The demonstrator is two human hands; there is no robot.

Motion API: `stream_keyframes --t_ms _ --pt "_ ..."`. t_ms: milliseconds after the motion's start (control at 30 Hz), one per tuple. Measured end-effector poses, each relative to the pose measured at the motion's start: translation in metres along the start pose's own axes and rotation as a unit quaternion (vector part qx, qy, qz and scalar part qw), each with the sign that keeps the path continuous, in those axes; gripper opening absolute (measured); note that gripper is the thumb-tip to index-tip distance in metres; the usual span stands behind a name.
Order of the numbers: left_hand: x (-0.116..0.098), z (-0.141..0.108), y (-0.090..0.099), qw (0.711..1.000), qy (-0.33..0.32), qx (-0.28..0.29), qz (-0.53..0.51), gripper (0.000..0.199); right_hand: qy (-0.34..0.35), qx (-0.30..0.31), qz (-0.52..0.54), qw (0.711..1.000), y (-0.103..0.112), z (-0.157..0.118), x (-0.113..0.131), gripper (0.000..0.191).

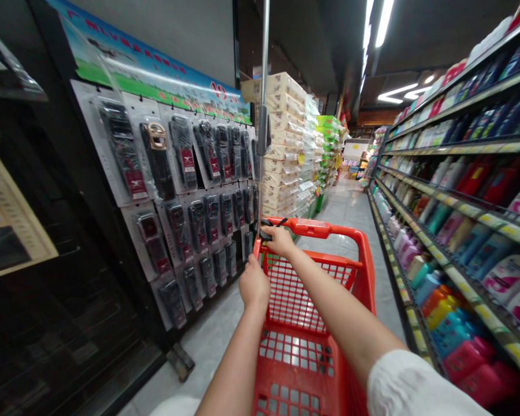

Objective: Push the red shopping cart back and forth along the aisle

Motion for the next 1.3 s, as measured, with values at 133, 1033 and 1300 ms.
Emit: stream_keyframes --t_ms 133,1033,1300 --pt "0.001 0.001 0.001 1.0 -0.012 -0.004 0.003 0.034 0.023 0.043 -0.11 0.993 0.0 -0.021 0.012 0.033" --pt "-0.001 -0.001 0.001 1.0 -0.001 0.0 -0.002 0.031 -0.11 -0.002 -0.245 0.963 0.045 0.043 -0.036 0.031" --pt "0.001 0.002 0.005 1.0 0.003 0.011 -0.015 0.027 -0.062 -0.032 -0.26 0.963 0.02 0.035 -0.003 0.044"
Point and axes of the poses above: each hand's wrist, its own z-axis towards the middle knuckle, its own y-axis out of the back of the hand, x = y × z, the point moved 8 cm from there along z, towards the middle knuckle, and after that the axes turned 12 degrees about -y, right-handed, at the moved point
